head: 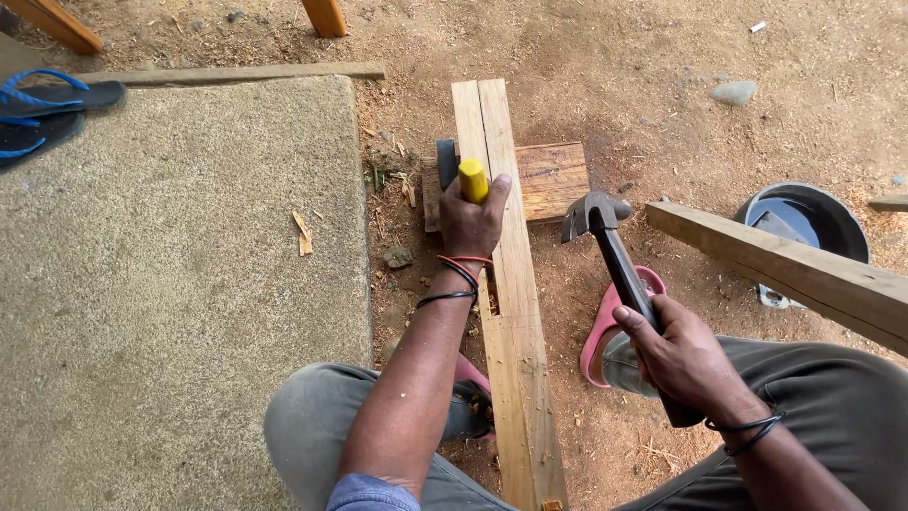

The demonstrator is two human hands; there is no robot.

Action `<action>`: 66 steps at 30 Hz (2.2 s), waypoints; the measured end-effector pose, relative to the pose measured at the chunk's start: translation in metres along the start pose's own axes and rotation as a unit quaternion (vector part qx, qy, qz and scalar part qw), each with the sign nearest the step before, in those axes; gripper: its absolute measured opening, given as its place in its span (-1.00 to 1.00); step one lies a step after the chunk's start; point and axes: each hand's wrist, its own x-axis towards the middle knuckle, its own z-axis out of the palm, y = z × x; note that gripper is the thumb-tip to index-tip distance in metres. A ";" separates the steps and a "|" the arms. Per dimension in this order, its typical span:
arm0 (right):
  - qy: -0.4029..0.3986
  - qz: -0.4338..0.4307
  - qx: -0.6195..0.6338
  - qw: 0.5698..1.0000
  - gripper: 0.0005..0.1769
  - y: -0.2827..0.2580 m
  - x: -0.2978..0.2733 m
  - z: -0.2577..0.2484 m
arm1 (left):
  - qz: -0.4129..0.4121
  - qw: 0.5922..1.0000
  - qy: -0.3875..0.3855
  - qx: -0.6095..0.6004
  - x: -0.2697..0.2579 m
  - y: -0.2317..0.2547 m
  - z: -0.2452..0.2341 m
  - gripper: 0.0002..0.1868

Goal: Using a hammer and chisel to carve a mortise into a wooden beam.

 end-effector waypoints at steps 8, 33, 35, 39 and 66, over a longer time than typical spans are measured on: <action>0.011 -0.017 -0.028 0.999 -0.48 0.002 -0.001 0.000 | 0.040 0.999 0.002 0.005 -0.013 0.006 0.003 -0.61; 0.054 -0.217 -0.255 0.941 -0.53 -0.084 -0.050 -0.007 | 0.298 0.952 -0.051 0.053 -0.060 -0.050 0.000 -0.81; 0.097 -0.260 -0.257 0.926 -0.51 -0.104 -0.045 -0.029 | 0.349 0.927 -0.034 0.130 -0.040 -0.046 0.007 -0.84; 0.191 -0.286 -0.080 0.936 -0.63 -0.138 -0.079 -0.051 | 0.168 0.982 -0.082 0.040 -0.051 -0.011 -0.003 -0.76; 0.013 -0.223 -0.281 0.933 -0.56 -0.079 -0.033 -0.002 | 0.186 0.978 -0.092 0.002 -0.050 -0.043 0.007 -0.81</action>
